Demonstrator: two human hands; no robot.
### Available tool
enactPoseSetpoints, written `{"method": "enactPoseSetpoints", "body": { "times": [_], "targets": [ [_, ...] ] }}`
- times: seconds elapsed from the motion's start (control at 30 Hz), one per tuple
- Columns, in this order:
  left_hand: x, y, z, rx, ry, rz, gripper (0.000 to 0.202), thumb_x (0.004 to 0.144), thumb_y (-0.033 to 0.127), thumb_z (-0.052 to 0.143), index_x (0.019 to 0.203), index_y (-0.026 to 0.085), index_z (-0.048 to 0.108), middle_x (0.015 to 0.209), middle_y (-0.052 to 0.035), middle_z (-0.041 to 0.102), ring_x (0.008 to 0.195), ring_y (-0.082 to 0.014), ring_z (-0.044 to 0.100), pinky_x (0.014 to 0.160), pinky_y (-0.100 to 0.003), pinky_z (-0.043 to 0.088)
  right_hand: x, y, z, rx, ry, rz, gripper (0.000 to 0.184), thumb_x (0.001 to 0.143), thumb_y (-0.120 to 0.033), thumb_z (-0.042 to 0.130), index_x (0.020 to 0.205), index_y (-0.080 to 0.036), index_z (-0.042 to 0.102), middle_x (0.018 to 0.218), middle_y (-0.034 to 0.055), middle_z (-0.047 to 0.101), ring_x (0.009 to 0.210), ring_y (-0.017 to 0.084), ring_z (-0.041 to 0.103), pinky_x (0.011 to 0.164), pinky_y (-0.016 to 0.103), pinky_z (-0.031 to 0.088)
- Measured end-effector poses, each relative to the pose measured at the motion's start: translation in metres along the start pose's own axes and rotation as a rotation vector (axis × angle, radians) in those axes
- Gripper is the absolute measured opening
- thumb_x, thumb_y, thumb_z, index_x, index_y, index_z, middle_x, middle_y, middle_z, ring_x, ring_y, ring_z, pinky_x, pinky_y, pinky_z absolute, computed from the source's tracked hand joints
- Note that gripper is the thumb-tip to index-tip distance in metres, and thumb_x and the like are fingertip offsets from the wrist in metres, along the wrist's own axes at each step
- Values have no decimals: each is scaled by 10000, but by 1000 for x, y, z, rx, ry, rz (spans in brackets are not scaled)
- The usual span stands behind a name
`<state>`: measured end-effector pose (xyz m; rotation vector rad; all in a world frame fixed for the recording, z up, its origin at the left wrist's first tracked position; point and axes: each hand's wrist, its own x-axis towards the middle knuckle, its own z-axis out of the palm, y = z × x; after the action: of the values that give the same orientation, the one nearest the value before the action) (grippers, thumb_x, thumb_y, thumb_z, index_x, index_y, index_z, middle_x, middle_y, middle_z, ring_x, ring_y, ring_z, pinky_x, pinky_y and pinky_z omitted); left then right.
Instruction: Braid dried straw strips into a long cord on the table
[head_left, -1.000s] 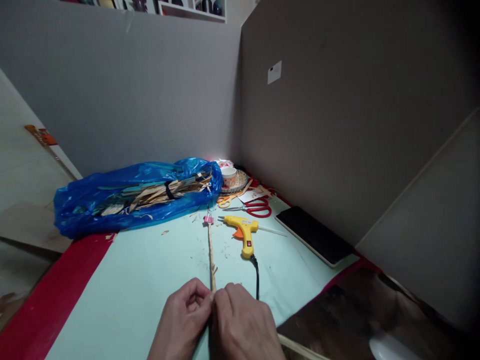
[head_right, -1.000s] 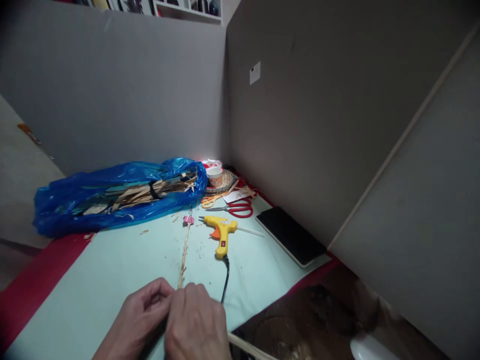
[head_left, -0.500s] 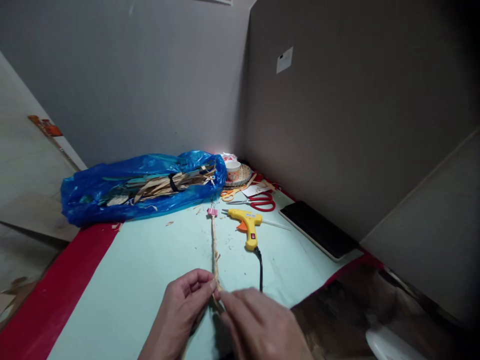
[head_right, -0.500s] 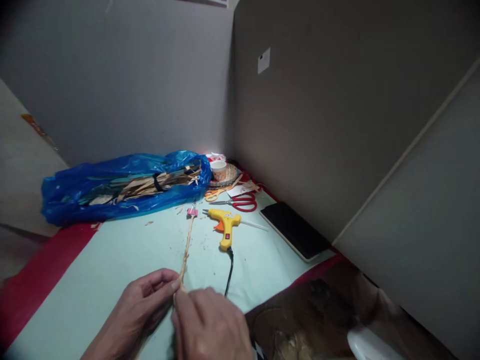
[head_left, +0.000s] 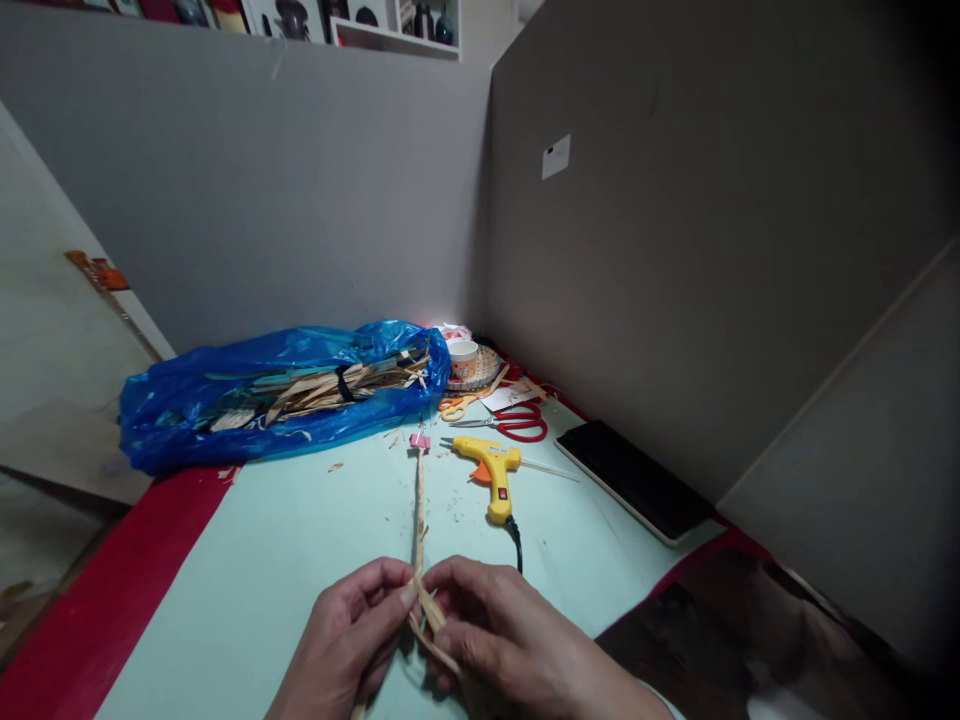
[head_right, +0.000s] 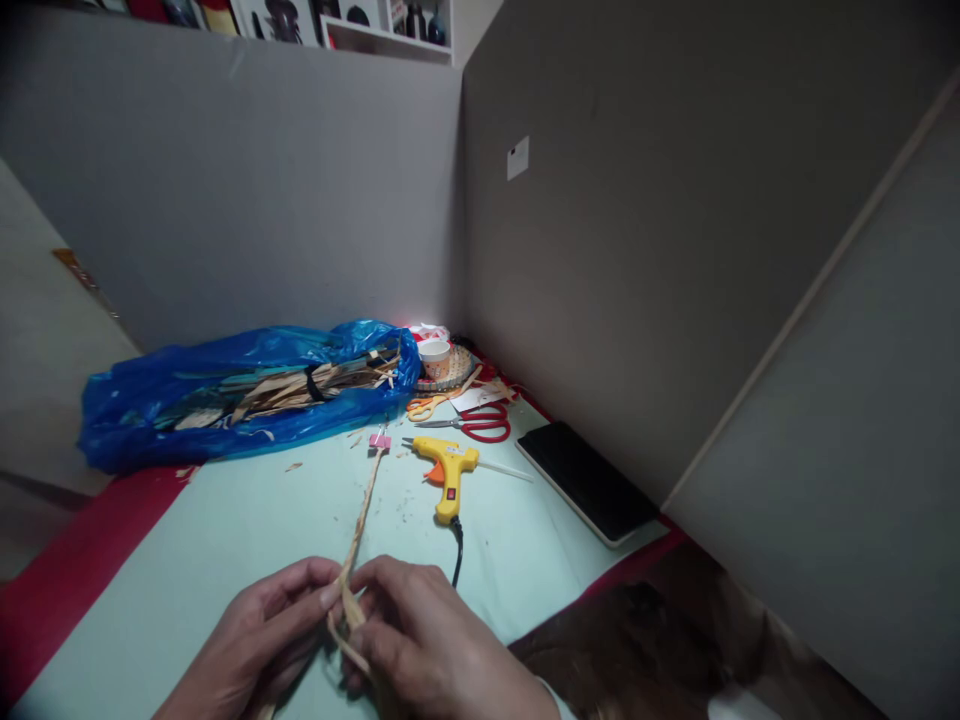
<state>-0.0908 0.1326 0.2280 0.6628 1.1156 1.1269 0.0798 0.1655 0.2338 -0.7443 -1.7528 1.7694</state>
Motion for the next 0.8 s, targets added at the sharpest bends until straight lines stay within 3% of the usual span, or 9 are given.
{"method": "enactPoseSetpoints", "body": {
  "times": [0.13, 0.23, 0.3, 0.43, 0.63, 0.8],
  "targets": [
    [2, -1, -2, -22, -3, -34, 388, 591, 465, 828, 740, 150, 656, 631, -30, 650, 514, -127, 564, 551, -250, 462, -5, -7, -8, 171, -112, 17, 360, 893, -445, 582, 1062, -132, 535, 822, 47, 593, 767, 146, 597, 772, 287, 476],
    [5, -4, -4, 8, -11, -19, 412, 591, 499, 816, 745, 154, 652, 626, -32, 642, 517, -130, 551, 517, -242, 436, -2, -9, -6, 190, -116, 77, 365, 894, -446, 571, 1097, -150, 512, 797, 26, 576, 724, 137, 581, 715, 265, 469],
    [6, -5, -5, 66, 3, 16, 408, 584, 499, 813, 739, 160, 647, 627, -26, 635, 559, -147, 560, 520, -241, 430, 5, -5, 0, 47, 1, 81, 302, 911, -436, 531, 1031, -159, 547, 769, 15, 570, 691, 130, 550, 650, 234, 438],
    [0, 0, -2, 345, 110, 141, 346, 621, 480, 766, 719, 170, 648, 646, -16, 655, 688, -192, 608, 613, -252, 464, 15, 6, 14, -276, 281, 13, 207, 896, -325, 540, 792, -156, 600, 764, 20, 617, 734, 137, 527, 662, 226, 387],
    [-12, -4, 1, 718, 175, 265, 361, 788, 543, 550, 826, 198, 650, 719, -23, 706, 699, -195, 646, 634, -245, 498, 12, 14, 24, -330, 381, 19, 286, 898, -358, 507, 724, -147, 590, 649, 6, 567, 614, 122, 465, 571, 231, 331],
    [-19, -7, 0, 980, 294, 458, 266, 855, 446, 507, 719, 240, 607, 650, 12, 680, 600, -162, 621, 568, -218, 467, 8, 17, 28, -411, 416, -41, 277, 918, -373, 459, 763, -161, 545, 690, 19, 573, 640, 135, 485, 593, 236, 340]
  ]
}}
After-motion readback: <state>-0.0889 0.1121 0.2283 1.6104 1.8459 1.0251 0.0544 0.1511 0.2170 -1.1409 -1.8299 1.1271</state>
